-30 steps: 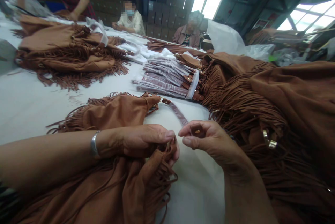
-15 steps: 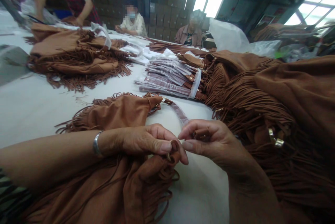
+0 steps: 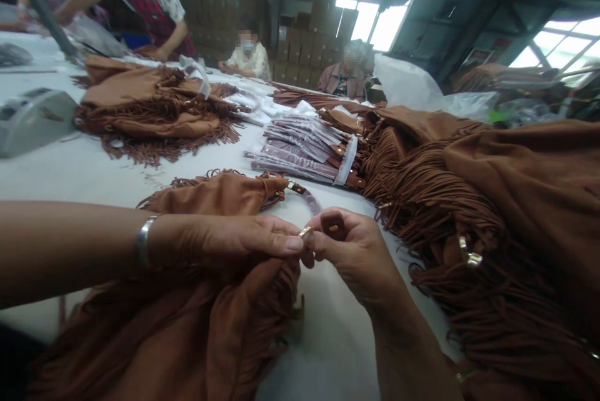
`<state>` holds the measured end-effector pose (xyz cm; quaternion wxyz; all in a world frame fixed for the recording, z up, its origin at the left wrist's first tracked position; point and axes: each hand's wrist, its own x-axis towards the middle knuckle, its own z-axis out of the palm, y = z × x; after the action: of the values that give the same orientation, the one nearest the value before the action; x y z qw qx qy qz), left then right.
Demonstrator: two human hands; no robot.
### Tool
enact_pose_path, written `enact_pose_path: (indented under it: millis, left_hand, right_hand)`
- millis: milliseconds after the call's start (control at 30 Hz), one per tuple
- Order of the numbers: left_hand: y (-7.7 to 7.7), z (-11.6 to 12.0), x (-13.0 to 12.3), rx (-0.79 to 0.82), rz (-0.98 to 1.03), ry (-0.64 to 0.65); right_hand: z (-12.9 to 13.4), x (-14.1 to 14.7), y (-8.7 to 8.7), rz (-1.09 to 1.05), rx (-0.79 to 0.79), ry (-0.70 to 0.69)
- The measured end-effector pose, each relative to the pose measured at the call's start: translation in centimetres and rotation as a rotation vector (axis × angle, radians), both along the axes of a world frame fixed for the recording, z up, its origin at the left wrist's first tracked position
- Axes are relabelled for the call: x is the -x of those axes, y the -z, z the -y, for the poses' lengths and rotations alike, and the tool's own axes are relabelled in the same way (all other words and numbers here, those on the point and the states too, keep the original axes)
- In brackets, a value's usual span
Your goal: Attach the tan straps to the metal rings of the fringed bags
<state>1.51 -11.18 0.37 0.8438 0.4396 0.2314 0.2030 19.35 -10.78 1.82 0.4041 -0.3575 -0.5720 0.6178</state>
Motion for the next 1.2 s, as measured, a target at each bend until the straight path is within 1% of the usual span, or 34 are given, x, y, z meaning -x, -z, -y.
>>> enact_pose_path:
  millis: [67, 100, 200, 333, 400, 467, 533, 633, 700, 800, 833, 867, 967, 1033, 1100, 1200]
  left_hand:
    - [-1.1, 0.5, 0.1, -0.011, -0.043, -0.127]
    - [-1.5, 0.8, 0.1, -0.026, -0.056, -0.16]
    - [-1.9, 1.2, 0.5, -0.059, -0.058, -0.165]
    - [-0.8, 1.1, 1.2, -0.014, 0.048, -0.092]
    - [-0.2, 1.2, 1.2, 0.031, 0.094, -0.088]
    - [0.3, 1.4, 0.7, 0.07, 0.097, -0.163]
    - [0.6, 1.6, 0.2, 0.076, 0.028, -0.238]
    - [1.0, 1.9, -0.2, 0.04, -0.06, -0.261]
    - [1.5, 1.8, 0.1, 0.052, -0.032, -0.234]
    - [2.0, 1.6, 0.6, 0.114, 0.029, -0.146]
    - [2.0, 1.5, 0.8, 0.121, 0.04, -0.118]
    - [2.0, 1.5, 1.0, 0.122, 0.047, -0.094]
    - [1.8, 1.4, 1.2, 0.122, 0.053, -0.06]
    - [1.5, 1.4, 1.2, 0.119, 0.054, -0.074]
    - [1.3, 1.5, 1.1, 0.097, 0.036, -0.123]
    - [1.1, 1.4, 1.0, 0.031, -0.039, -0.197]
  right_hand:
    - [0.2, 0.0, -0.4, -0.02, -0.047, 0.046]
    - [0.3, -0.1, -0.5, -0.012, -0.063, 0.052]
    - [0.6, -0.1, -0.7, 0.027, -0.083, 0.036]
    - [0.7, 0.4, -0.2, -0.009, -0.068, 0.044]
    - [0.7, 0.9, 0.2, 0.008, -0.08, 0.072]
    - [0.7, 1.4, 0.5, 0.064, -0.107, 0.105]
    - [0.7, 1.8, 0.9, 0.149, -0.162, 0.145]
    - [0.5, 1.9, 1.1, 0.275, -0.256, 0.183]
    - [0.3, 1.4, 0.9, 0.3, -0.237, 0.122]
    - [-0.1, 0.0, 0.6, 0.284, -0.121, -0.121]
    - [-0.3, -0.4, 0.5, 0.291, -0.107, -0.182]
    - [-0.6, -0.8, 0.5, 0.319, -0.121, -0.208]
    - [-1.2, -1.0, 1.0, 0.503, -0.257, -0.139]
    - [-1.4, -0.8, 1.3, 0.6, -0.298, -0.104]
    - [-1.5, -0.6, 1.5, 0.609, -0.285, -0.101]
    - [-1.3, -1.0, 1.2, 0.525, -0.256, -0.121]
